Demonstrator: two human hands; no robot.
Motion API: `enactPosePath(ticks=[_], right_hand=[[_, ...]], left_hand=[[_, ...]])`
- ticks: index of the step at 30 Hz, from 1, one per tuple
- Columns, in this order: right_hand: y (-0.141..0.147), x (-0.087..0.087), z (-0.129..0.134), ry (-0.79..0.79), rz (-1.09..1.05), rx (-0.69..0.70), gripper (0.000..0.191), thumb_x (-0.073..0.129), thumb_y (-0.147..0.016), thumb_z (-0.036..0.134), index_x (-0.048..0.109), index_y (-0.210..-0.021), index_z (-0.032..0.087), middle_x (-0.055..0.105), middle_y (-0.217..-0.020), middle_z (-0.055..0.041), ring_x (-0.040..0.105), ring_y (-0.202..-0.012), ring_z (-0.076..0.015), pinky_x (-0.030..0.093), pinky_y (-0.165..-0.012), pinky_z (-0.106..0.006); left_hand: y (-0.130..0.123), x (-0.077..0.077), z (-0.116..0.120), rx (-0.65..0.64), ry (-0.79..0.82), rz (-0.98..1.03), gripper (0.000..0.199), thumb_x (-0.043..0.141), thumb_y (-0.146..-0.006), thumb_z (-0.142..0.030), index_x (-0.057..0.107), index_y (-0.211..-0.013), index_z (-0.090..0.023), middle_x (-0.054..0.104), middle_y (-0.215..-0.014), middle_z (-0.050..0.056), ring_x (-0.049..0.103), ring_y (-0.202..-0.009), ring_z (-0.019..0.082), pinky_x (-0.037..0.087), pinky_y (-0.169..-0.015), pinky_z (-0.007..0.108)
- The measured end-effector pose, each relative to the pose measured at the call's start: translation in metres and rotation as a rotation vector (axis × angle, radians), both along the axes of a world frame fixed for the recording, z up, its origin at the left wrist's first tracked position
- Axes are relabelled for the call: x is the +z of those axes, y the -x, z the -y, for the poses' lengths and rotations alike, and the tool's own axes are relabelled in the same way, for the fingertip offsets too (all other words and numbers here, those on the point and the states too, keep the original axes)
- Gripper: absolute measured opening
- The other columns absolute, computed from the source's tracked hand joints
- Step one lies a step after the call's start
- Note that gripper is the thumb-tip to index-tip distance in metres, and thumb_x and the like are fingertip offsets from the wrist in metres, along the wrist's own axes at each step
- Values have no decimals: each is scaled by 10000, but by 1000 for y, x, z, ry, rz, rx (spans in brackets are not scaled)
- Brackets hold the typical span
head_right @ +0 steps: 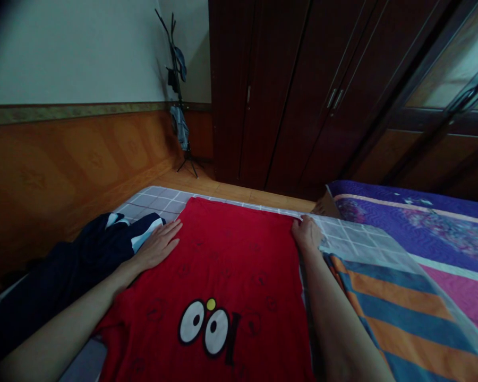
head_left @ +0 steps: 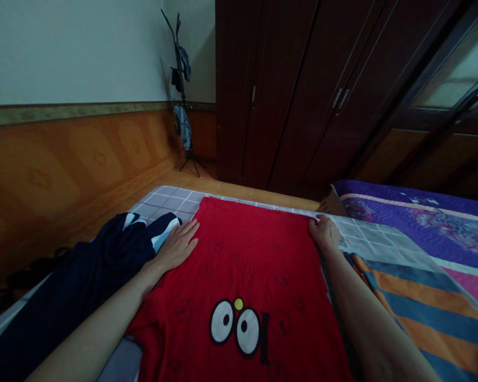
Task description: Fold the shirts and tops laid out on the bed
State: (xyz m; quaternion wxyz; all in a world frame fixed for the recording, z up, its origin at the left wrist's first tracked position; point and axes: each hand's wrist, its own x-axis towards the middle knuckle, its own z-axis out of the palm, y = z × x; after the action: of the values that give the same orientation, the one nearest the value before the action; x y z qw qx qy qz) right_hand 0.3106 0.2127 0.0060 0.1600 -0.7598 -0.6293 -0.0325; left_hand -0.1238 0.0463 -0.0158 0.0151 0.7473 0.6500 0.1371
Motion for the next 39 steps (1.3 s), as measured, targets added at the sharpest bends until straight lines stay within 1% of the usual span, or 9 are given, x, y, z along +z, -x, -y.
enactPosePath(ticks=[8,13,15,18,22,26,30,35,39], right_hand=[[72,45,55,-40,95,259,566,411,-905,367,380,-1363,35,455,-1347,-230,426,-1235,-315,348,-981,-398],[195,15,149,62,48,890,591,410,-915,424,369,-1411,105,329,-1483,-158,289,-1356,-295,229,-1099,-417],[216,0,166,117,8,976,610,352,-938,449,329,-1433,93,317,-1490,-153,274,-1369,-283,222,-1107,-414],[186,-12,156,135,37,842,736,327,-911,597,320,-1437,82,291,-1499,-166,200,-1395,-300,173,-1121,-450],[71,-9,120,163,217,382,704,336,-914,581,348,-1419,90,296,-1494,-176,220,-1388,-303,202,-1104,-439],[6,2,105,173,264,219,632,375,-922,497,398,-1367,48,381,-1422,-237,318,-1330,-350,256,-1054,-476],[72,4,120,106,250,275,662,387,-918,514,355,-1408,69,282,-1484,-227,236,-1370,-359,222,-1072,-473],[185,-5,142,132,147,841,633,360,-913,578,348,-1434,219,282,-1517,-95,215,-1392,-286,185,-1108,-427],[147,11,103,234,194,611,571,371,-913,571,354,-1420,310,309,-1511,-6,221,-1392,-217,179,-1113,-374]], left_hand=[[-29,16,9,-249,-69,87,521,291,-958,-326,296,-1452,-158,295,-1516,72,186,-1417,195,171,-1162,413],[-44,1,18,-339,91,-48,668,367,-925,-484,222,-1477,-137,195,-1540,114,132,-1426,254,158,-1155,441],[-41,-5,20,-341,86,-101,667,387,-914,-483,232,-1477,-160,203,-1537,107,136,-1424,263,139,-1154,458],[-35,-9,21,-321,49,-107,690,367,-907,-550,228,-1480,-192,209,-1535,98,132,-1424,280,117,-1149,478],[-33,-9,20,-306,59,-55,751,332,-880,-652,241,-1477,-206,186,-1538,110,95,-1424,311,95,-1137,516],[-35,-8,19,-315,79,-13,764,326,-868,-678,235,-1478,-227,179,-1540,109,86,-1425,314,86,-1132,529],[-36,-5,20,-305,89,-17,771,320,-865,-684,248,-1475,-219,194,-1538,107,88,-1425,315,75,-1135,522],[-36,-5,21,-293,103,-27,785,306,-864,-686,263,-1472,-191,200,-1536,111,93,-1424,319,74,-1137,521],[-37,-4,22,-293,117,-11,787,289,-863,-694,242,-1478,-205,188,-1540,107,76,-1426,321,63,-1132,541]])
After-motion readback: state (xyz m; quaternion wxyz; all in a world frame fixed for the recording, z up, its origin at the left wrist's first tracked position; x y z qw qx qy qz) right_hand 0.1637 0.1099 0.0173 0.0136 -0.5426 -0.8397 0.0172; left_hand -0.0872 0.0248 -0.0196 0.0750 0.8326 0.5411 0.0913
